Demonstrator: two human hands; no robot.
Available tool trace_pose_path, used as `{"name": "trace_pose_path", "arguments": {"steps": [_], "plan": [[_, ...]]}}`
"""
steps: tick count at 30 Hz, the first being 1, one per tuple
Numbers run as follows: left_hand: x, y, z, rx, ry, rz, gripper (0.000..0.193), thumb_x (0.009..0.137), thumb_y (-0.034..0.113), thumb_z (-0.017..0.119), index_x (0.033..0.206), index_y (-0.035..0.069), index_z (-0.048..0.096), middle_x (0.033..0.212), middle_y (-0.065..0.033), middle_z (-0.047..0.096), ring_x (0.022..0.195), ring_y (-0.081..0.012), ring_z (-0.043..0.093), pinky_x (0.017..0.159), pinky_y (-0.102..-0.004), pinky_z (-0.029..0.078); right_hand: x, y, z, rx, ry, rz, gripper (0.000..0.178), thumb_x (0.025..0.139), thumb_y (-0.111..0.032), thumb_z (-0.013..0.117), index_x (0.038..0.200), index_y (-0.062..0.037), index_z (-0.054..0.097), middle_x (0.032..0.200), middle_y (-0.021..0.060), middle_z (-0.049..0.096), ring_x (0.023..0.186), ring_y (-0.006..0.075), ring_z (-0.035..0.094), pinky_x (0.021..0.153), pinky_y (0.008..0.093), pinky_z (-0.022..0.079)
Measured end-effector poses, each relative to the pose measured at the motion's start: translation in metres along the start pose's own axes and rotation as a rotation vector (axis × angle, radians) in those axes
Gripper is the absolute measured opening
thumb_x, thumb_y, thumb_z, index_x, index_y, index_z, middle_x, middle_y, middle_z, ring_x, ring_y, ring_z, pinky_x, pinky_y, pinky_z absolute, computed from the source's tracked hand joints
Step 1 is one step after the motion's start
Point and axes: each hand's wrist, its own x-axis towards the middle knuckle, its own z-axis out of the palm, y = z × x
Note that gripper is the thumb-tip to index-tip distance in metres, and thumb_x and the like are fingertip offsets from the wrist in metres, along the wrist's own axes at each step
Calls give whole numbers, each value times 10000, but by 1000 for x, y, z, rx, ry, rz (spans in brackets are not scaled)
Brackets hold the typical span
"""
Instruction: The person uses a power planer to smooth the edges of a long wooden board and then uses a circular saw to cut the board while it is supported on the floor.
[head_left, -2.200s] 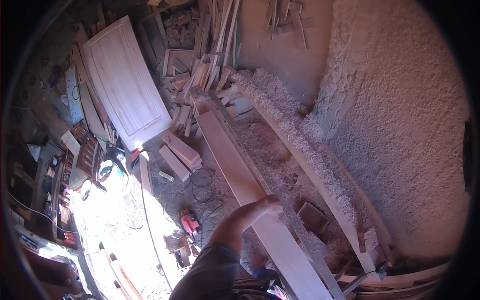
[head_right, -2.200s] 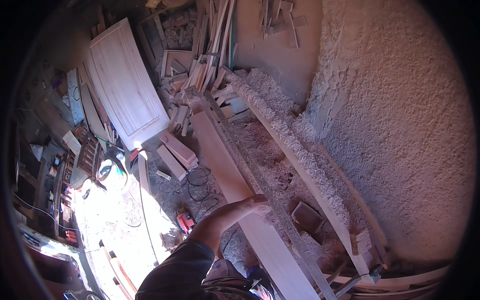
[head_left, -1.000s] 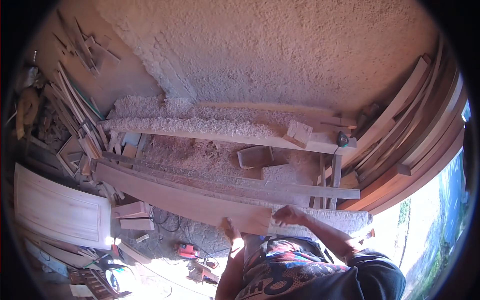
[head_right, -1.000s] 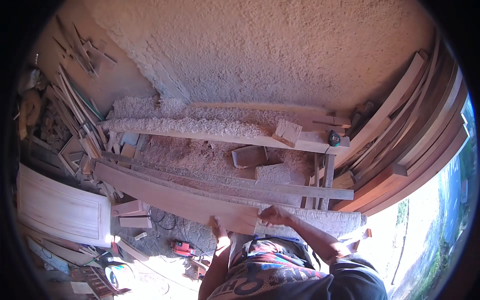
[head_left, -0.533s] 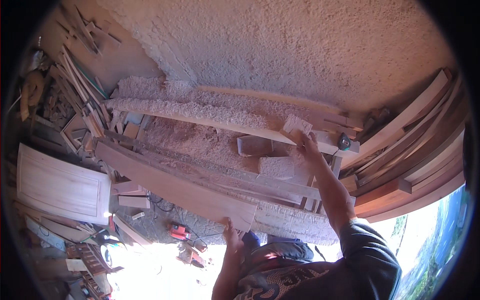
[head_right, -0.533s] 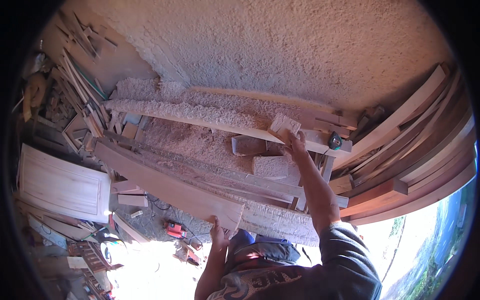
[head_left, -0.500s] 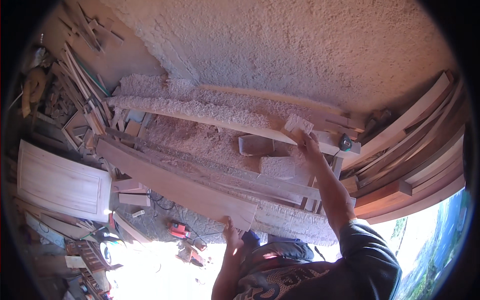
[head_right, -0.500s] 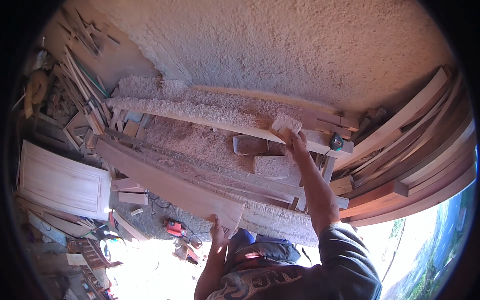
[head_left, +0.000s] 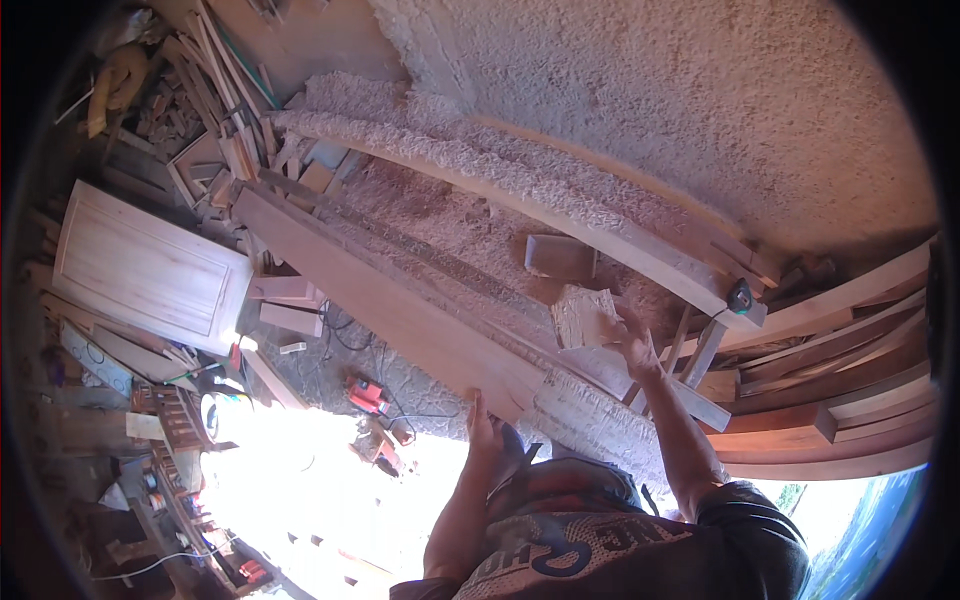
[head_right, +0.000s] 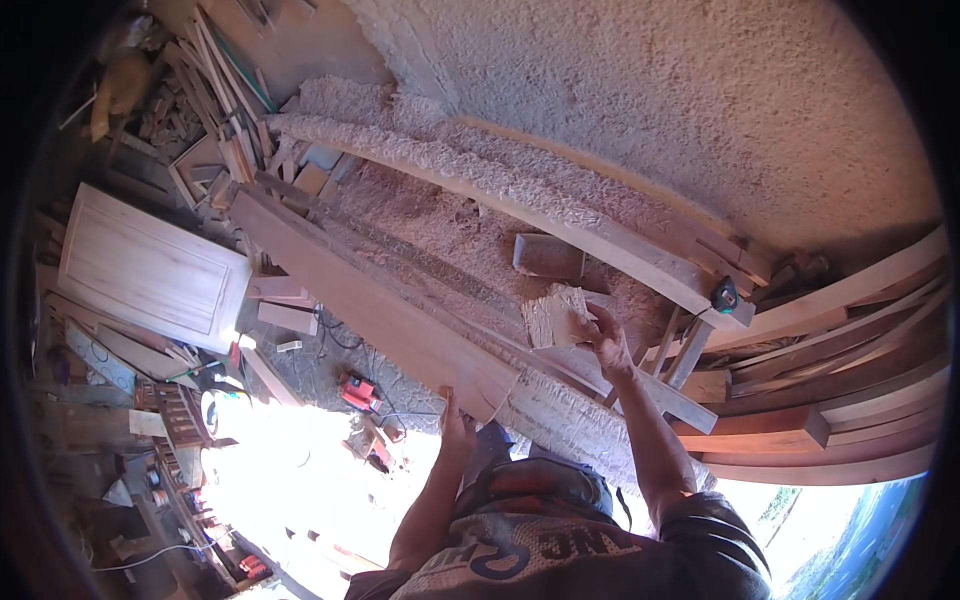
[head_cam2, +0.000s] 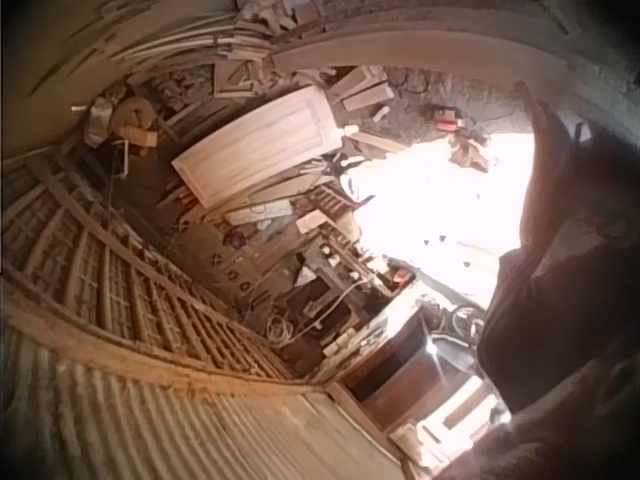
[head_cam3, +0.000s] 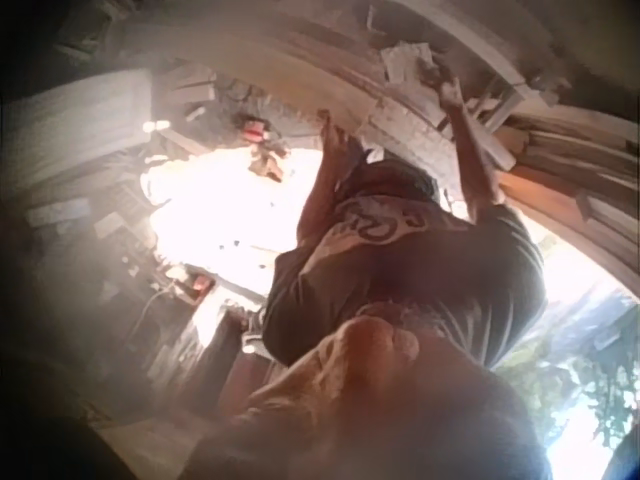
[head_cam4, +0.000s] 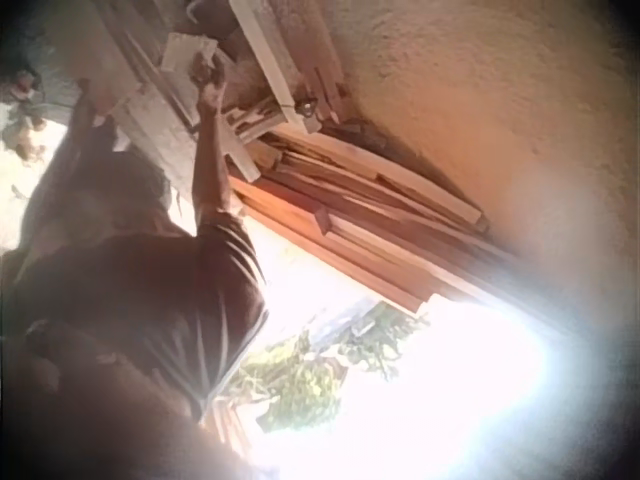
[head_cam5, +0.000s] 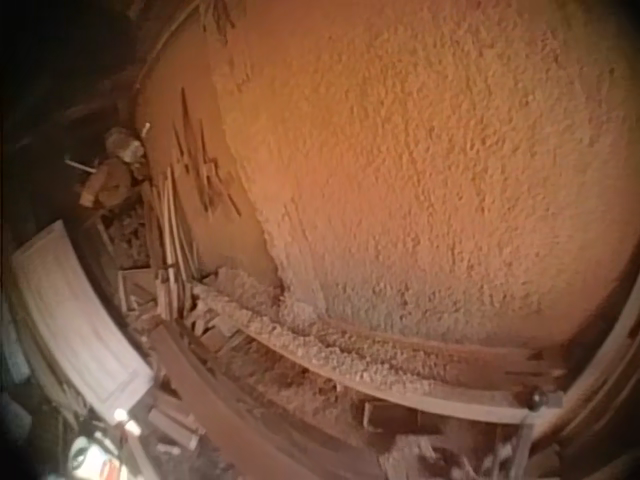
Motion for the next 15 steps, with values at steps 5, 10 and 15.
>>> {"name": "trace_pose_path", "arguments": {"steps": [5,10,15], "plan": [[-15,6,-32,920,-158,747,486,991,158,532,1424,-46,449,1124,-247,631,967,-417,616,828,-490,488,8,12,10,-253,-220,-114,510,987,-301,651,1390,-5,555,1115,113,709,990,155,662,847,308,548],[-25,25,-51,1280,-267,885,527,964,77,495,1451,-102,405,1050,-282,624,926,-455,596,825,-539,455,2,18,49,-373,-471,-163,439,1019,-243,607,1388,-9,567,1160,105,712,1023,123,650,886,296,539],[-45,45,-7,1098,-275,1010,341,988,104,443,1249,-94,538,1004,-231,663,878,-362,640,776,-430,492,0,54,102,-544,-572,-212,374,1020,-241,592,1313,-12,633,1187,94,703,1059,117,628,937,292,511]]}}
